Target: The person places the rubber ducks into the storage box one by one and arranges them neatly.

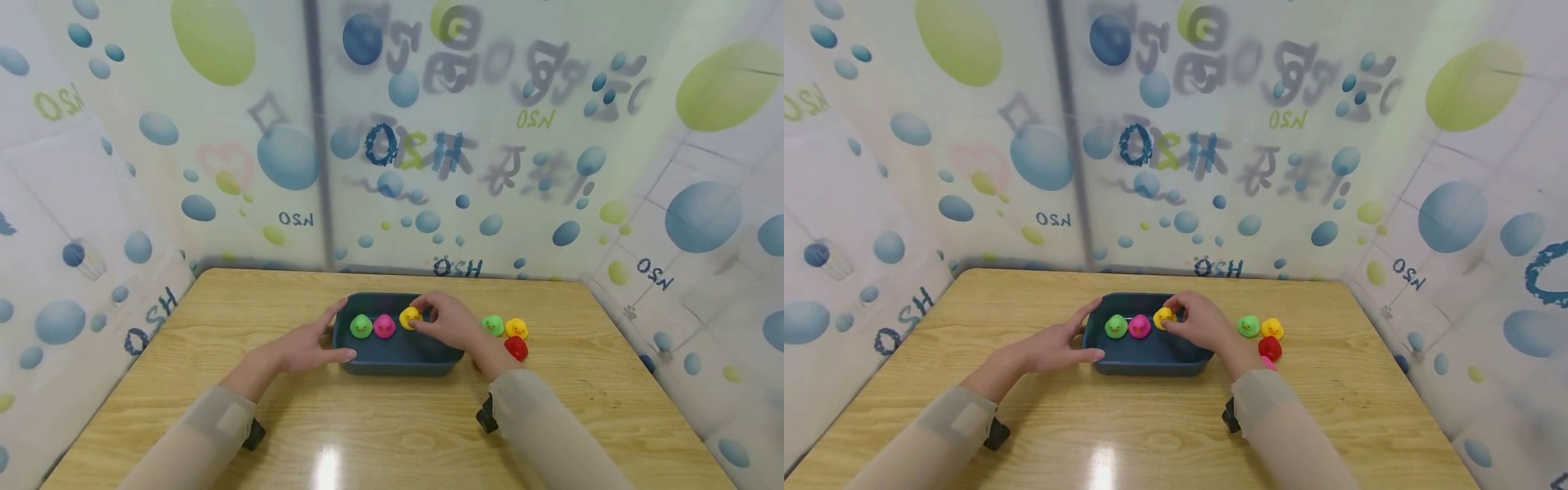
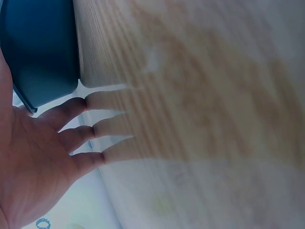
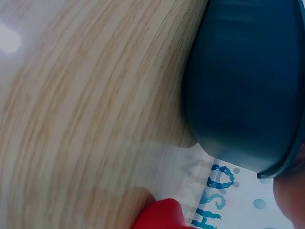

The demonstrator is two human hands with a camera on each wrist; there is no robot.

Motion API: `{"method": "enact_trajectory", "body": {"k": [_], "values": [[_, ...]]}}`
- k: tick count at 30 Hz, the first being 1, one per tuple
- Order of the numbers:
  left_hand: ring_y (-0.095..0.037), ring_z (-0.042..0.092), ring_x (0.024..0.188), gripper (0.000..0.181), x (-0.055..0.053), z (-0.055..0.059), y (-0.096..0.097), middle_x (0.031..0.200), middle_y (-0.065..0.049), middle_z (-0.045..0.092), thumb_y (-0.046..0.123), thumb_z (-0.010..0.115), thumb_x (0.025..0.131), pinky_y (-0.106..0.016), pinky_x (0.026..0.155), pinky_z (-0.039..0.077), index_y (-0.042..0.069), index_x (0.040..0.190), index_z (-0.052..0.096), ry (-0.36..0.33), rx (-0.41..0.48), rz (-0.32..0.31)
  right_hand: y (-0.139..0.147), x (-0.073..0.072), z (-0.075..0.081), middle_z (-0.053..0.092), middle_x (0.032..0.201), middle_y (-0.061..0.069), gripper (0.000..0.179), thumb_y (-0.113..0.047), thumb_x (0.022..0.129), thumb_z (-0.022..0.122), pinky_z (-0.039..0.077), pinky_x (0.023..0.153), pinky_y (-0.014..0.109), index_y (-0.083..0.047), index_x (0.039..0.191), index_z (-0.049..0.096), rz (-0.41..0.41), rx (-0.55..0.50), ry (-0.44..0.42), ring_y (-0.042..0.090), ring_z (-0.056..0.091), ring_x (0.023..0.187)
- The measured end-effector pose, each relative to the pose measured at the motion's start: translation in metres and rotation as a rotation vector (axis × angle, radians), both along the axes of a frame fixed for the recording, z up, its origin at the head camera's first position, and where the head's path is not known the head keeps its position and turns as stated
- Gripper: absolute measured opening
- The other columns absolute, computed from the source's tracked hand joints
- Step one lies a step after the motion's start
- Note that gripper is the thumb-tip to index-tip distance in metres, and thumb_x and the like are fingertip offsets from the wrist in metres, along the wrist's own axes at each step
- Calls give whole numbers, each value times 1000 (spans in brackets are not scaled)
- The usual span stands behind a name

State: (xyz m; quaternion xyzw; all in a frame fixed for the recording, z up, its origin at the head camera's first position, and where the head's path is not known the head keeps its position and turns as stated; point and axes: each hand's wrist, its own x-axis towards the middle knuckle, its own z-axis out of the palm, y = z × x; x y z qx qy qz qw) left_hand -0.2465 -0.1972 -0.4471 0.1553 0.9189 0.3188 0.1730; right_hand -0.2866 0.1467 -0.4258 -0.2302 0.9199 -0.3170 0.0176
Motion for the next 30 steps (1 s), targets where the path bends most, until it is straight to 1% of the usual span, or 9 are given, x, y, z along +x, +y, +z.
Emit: {"method": "enact_trajectory", "body": {"k": [3,8,15,18,21,26,28,30], "values": [[-56,41,157,113,0,0,1,172,-24,45,77,70,95,-74,126,34,45,176,-2,-2,-4,0,-1,-2,-4,74,121,4,34,-30,99,84,55,80,28,-13,127,77,-9,1,-9,16,60,89],[-56,42,157,113,1,0,2,171,-25,45,76,70,95,-75,126,35,45,176,-2,0,-3,-2,-3,-3,-10,74,119,1,34,-32,98,86,55,80,29,-16,127,77,-49,12,-38,16,59,89],[-56,43,156,113,2,1,1,169,-26,48,75,70,96,-73,126,35,44,176,-3,8,2,1,-9,-5,-16,75,119,-2,35,-36,98,85,55,81,30,-18,127,77,-83,86,-28,14,59,87],[-56,43,156,113,2,1,1,169,-27,48,75,70,96,-74,126,34,44,176,-3,11,9,1,-11,-4,-16,75,119,-3,35,-38,98,85,56,84,32,-19,127,77,-96,124,-19,14,60,89],[-56,43,156,113,1,1,1,169,-27,48,75,71,95,-74,126,34,44,176,-3,10,14,-1,-12,-4,-16,76,120,-3,35,-39,99,84,59,90,37,-20,127,77,-100,173,-9,16,64,94],[-56,44,156,114,1,1,1,168,-28,48,74,71,96,-74,126,35,41,177,-2,14,18,-12,-14,-2,-16,78,122,-2,36,-40,99,83,59,105,45,-20,128,76,-101,248,10,20,71,110],[-56,44,155,114,1,1,1,168,-28,48,74,71,96,-74,126,35,41,177,-2,17,19,-14,-15,-2,-16,78,120,-2,37,-41,99,84,59,106,46,-20,128,76,-102,267,21,21,71,112],[-56,45,155,114,1,1,1,167,-29,49,73,71,96,-74,126,35,41,177,-3,20,20,-16,-15,-3,-17,77,119,-3,39,-41,97,85,59,104,45,-20,129,75,-102,282,30,20,70,110]]}}
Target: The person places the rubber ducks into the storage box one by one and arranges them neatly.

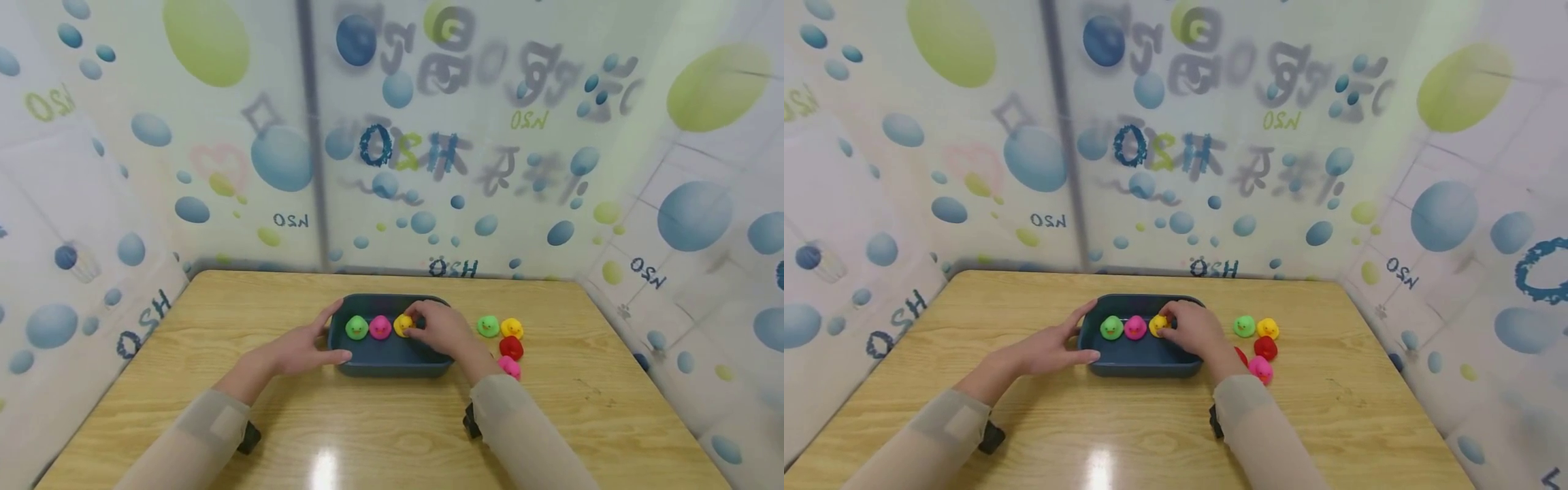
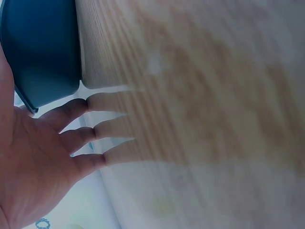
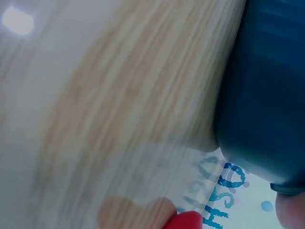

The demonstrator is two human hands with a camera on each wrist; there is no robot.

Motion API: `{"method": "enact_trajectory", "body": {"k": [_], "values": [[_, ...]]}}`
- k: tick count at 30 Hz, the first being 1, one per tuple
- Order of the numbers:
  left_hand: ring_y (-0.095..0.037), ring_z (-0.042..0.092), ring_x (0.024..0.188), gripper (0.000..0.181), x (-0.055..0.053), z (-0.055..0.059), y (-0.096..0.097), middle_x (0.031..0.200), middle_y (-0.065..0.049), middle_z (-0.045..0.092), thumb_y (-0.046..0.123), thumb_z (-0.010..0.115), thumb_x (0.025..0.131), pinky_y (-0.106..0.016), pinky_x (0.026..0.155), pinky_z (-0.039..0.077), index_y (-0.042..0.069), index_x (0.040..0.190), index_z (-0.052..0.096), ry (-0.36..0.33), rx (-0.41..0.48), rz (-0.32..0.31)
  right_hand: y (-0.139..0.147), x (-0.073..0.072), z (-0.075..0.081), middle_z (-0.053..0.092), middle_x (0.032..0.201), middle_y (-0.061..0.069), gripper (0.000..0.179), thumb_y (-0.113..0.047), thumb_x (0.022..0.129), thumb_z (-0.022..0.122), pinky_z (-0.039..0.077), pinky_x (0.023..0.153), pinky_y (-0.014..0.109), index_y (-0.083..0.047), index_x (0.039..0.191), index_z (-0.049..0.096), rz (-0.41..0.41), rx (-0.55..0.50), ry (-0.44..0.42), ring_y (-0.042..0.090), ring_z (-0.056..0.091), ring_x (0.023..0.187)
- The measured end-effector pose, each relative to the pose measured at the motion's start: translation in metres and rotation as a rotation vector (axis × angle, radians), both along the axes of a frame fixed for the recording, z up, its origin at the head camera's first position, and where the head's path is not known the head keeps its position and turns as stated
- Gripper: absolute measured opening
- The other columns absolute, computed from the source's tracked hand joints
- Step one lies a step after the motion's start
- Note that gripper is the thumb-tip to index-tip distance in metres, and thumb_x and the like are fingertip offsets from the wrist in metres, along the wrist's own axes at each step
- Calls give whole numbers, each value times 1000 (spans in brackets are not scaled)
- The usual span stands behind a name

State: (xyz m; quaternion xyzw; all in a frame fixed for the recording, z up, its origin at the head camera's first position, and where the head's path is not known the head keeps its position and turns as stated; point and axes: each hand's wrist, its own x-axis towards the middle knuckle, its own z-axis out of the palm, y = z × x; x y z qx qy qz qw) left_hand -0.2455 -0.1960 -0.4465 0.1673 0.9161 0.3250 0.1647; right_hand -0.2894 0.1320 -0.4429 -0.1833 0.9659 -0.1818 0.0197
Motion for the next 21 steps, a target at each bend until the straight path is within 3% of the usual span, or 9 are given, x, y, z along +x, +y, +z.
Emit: {"method": "enact_trajectory", "body": {"k": [9,21], "values": [[-56,44,155,114,0,0,0,168,-29,47,74,71,96,-75,126,34,41,177,-2,6,-4,3,0,-2,-2,75,112,-4,41,-40,95,86,60,94,41,-20,127,72,4,32,23,16,67,97],[-56,43,156,113,-1,-2,-1,169,-28,46,75,71,95,-75,126,35,42,176,-2,-3,-10,7,-1,3,1,78,117,-3,34,-38,100,83,59,104,46,-22,128,73,9,24,6,21,71,107]]}}
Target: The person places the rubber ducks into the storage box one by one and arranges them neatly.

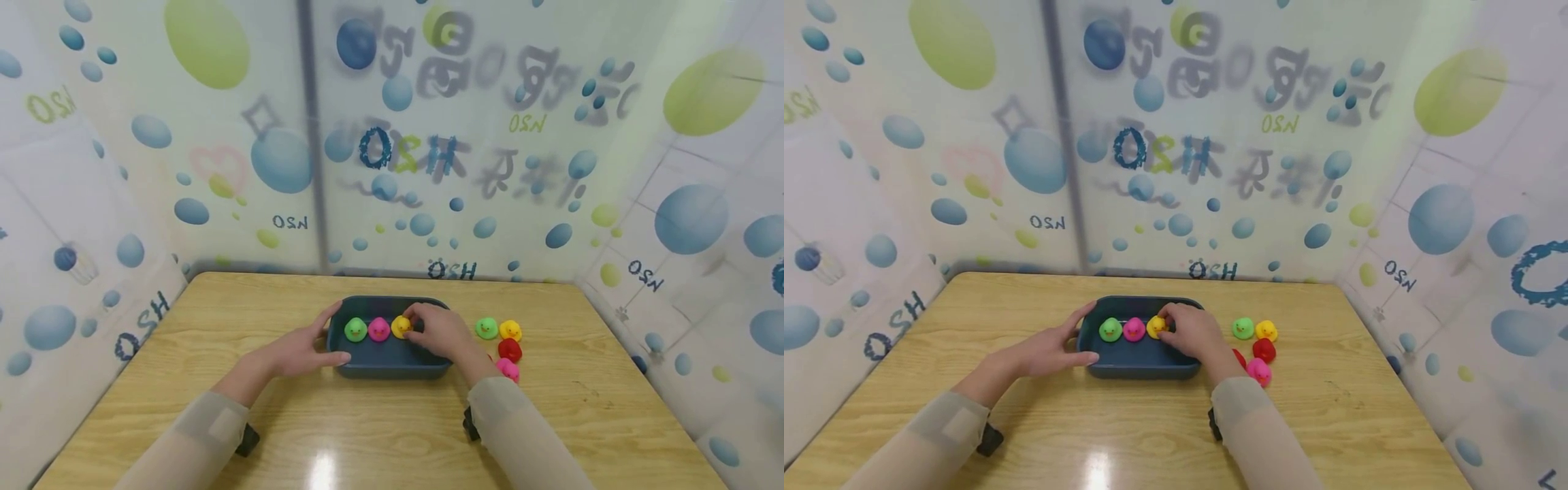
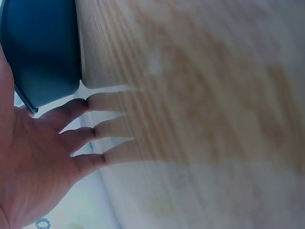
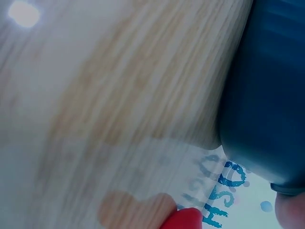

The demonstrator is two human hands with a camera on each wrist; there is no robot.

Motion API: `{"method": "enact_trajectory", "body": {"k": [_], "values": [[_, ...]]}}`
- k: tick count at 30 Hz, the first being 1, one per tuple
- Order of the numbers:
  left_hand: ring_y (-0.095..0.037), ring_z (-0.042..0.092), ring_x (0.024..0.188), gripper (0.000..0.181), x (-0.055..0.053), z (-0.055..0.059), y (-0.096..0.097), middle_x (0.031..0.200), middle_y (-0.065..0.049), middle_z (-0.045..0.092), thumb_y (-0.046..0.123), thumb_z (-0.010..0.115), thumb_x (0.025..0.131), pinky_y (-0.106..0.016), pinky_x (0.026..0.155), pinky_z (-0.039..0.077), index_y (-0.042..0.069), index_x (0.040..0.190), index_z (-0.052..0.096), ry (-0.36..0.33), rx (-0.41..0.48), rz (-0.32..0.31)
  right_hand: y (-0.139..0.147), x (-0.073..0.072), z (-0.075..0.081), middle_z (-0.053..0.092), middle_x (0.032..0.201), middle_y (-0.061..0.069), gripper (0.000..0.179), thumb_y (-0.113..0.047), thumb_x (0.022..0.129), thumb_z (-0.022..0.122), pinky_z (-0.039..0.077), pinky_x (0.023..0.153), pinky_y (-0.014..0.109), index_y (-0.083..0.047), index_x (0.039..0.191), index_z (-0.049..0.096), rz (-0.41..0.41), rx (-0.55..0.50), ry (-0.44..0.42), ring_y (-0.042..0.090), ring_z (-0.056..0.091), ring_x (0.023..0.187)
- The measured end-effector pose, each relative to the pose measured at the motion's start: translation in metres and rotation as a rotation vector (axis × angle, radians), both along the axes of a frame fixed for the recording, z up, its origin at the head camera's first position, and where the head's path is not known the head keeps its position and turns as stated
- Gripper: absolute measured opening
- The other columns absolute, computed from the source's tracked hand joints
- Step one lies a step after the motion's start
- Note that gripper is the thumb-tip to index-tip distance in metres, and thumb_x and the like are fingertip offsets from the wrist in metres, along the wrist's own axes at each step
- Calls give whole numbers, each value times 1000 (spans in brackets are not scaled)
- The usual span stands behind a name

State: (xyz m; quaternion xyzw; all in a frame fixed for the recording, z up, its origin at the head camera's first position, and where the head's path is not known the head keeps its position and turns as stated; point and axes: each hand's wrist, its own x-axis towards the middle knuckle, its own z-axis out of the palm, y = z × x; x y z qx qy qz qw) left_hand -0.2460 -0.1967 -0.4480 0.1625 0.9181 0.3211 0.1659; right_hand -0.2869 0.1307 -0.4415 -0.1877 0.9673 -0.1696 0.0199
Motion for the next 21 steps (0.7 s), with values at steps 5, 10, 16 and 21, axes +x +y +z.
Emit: {"method": "enact_trajectory", "body": {"k": [5,10,16,21], "values": [[-57,43,156,114,-1,0,0,169,-28,46,75,71,95,-75,125,35,43,176,-2,-10,1,4,0,0,0,78,117,-3,34,-38,100,83,59,105,46,-22,128,73,-1,-2,-1,20,71,108],[-56,44,156,114,-1,-1,0,169,-28,46,76,70,95,-75,125,35,42,176,-2,-6,-1,1,0,0,0,78,118,-3,35,-38,100,82,59,105,46,-22,129,73,-2,1,1,21,71,109],[-56,43,156,114,-2,-3,-1,170,-27,46,75,71,95,-75,126,35,43,176,-2,-3,6,-3,0,-1,-1,78,117,-4,36,-39,100,83,60,104,45,-21,130,73,-2,4,9,20,71,107],[-57,43,156,114,-2,-3,-1,169,-27,47,75,71,95,-75,125,35,42,176,-2,0,4,-3,0,-2,-3,77,118,-4,37,-40,100,82,59,103,44,-22,130,73,2,11,8,19,71,107]]}}
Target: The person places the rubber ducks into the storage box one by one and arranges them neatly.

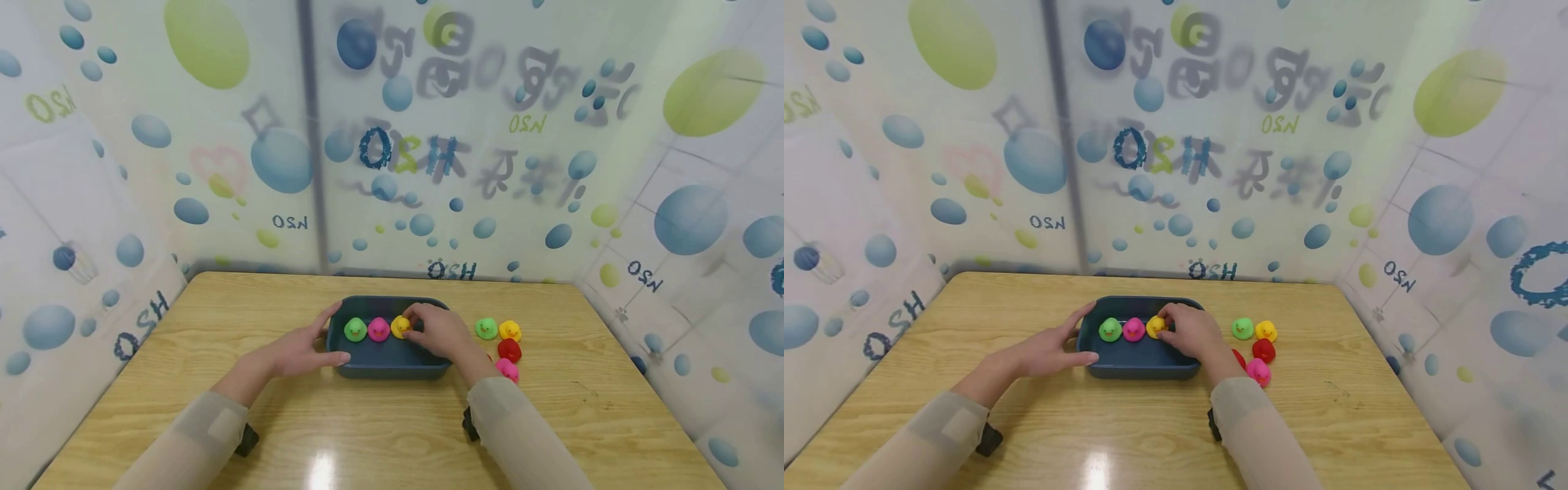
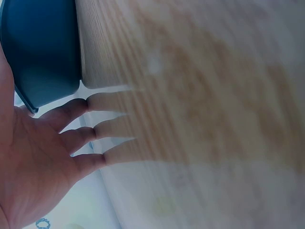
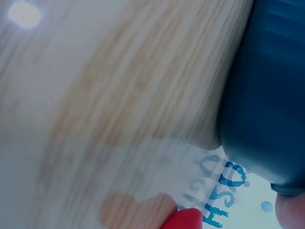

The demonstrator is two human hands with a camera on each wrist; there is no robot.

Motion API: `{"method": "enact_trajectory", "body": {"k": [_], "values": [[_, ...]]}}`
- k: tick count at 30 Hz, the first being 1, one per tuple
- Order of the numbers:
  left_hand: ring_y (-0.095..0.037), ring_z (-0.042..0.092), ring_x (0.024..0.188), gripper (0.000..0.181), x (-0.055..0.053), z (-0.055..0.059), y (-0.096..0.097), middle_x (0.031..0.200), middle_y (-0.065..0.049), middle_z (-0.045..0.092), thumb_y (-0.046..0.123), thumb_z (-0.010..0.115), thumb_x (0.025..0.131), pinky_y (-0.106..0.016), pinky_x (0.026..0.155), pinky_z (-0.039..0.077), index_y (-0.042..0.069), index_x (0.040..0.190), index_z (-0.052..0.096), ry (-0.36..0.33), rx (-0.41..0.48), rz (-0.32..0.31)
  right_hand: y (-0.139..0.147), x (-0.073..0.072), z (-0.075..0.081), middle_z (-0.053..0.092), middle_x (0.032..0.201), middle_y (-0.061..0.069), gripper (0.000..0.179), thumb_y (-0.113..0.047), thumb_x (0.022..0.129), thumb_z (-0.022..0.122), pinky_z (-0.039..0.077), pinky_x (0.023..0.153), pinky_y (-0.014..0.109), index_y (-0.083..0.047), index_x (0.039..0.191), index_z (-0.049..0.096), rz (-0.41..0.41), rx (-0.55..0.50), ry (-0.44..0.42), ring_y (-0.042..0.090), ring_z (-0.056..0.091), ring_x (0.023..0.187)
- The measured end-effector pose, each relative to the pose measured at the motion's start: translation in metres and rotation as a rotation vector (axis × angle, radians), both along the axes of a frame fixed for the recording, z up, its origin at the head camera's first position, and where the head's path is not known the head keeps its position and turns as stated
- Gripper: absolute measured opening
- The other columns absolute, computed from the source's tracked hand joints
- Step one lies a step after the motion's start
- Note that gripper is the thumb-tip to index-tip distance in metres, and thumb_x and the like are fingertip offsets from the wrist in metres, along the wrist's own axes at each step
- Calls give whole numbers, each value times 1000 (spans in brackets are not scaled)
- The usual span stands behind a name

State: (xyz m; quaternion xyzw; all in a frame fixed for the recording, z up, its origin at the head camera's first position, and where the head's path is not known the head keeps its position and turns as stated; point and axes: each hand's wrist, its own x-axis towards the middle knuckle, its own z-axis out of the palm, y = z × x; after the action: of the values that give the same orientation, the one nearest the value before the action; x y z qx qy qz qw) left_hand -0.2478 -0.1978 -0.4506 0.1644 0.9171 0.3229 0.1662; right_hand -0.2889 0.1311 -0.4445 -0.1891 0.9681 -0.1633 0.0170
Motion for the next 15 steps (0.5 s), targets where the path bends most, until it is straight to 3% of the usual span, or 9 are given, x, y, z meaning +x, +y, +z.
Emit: {"method": "enact_trajectory", "body": {"k": [15], "values": [[-57,43,156,113,0,0,0,170,-28,45,76,69,95,-75,125,35,43,176,-3,-2,-4,-1,0,0,0,76,117,-4,43,-44,97,85,59,102,45,-21,131,72,-14,-24,-14,18,69,106]]}}
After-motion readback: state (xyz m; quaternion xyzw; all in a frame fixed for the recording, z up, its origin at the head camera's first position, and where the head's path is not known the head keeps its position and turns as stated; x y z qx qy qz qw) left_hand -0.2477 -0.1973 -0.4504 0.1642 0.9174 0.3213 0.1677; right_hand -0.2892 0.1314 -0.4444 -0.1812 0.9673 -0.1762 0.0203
